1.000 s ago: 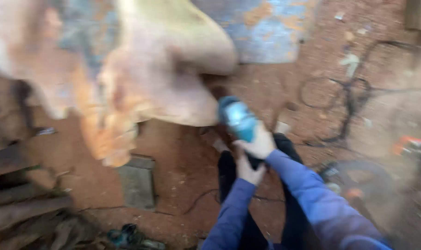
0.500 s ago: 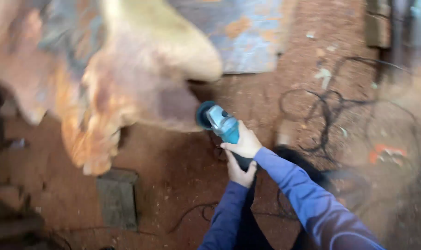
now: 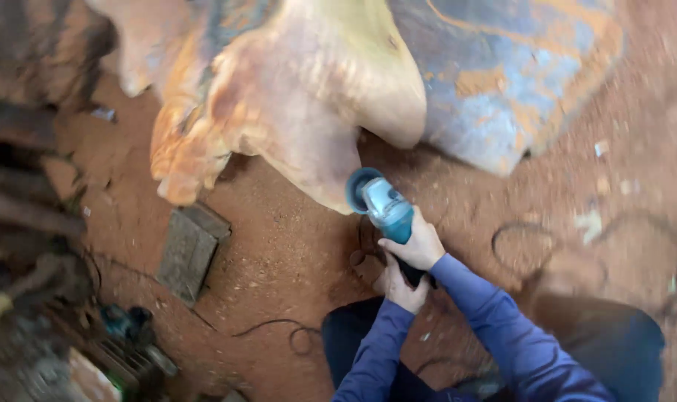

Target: Smoothing the surface of a large, irregular wood piece using an electric angle grinder.

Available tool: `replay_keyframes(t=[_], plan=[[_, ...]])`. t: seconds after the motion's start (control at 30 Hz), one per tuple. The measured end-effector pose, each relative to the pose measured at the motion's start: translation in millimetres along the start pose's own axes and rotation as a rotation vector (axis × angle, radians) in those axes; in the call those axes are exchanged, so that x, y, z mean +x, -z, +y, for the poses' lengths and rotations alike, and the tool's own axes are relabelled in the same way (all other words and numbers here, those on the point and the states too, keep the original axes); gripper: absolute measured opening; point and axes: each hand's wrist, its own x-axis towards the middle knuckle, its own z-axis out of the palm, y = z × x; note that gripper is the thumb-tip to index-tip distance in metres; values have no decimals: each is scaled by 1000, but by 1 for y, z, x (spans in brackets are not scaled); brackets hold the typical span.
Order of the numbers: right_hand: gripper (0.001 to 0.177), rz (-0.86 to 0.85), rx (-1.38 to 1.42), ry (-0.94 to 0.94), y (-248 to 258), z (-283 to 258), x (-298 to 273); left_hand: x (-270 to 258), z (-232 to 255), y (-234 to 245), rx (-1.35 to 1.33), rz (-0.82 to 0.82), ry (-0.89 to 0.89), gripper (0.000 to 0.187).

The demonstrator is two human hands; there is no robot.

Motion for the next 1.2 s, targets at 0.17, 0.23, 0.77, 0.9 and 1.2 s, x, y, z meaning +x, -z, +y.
replay_keyframes(t=[0.17, 0.23, 0.77, 0.9, 1.2], plan=[[93, 26, -39, 56, 27, 26, 28, 11, 32, -30, -8, -36, 120, 120], [95, -1, -78, 113, 26, 37, 41, 13, 16, -60, -42, 73, 116, 120], [89, -145, -220, 418, 70, -14, 62, 44, 115, -74, -219, 328, 310, 116], [92, -141, -220, 436, 78, -7, 56, 36, 115, -84, -162, 249, 401, 118], [92, -103, -300, 507, 76, -52, 65, 48, 139, -52, -224, 294, 325, 116]])
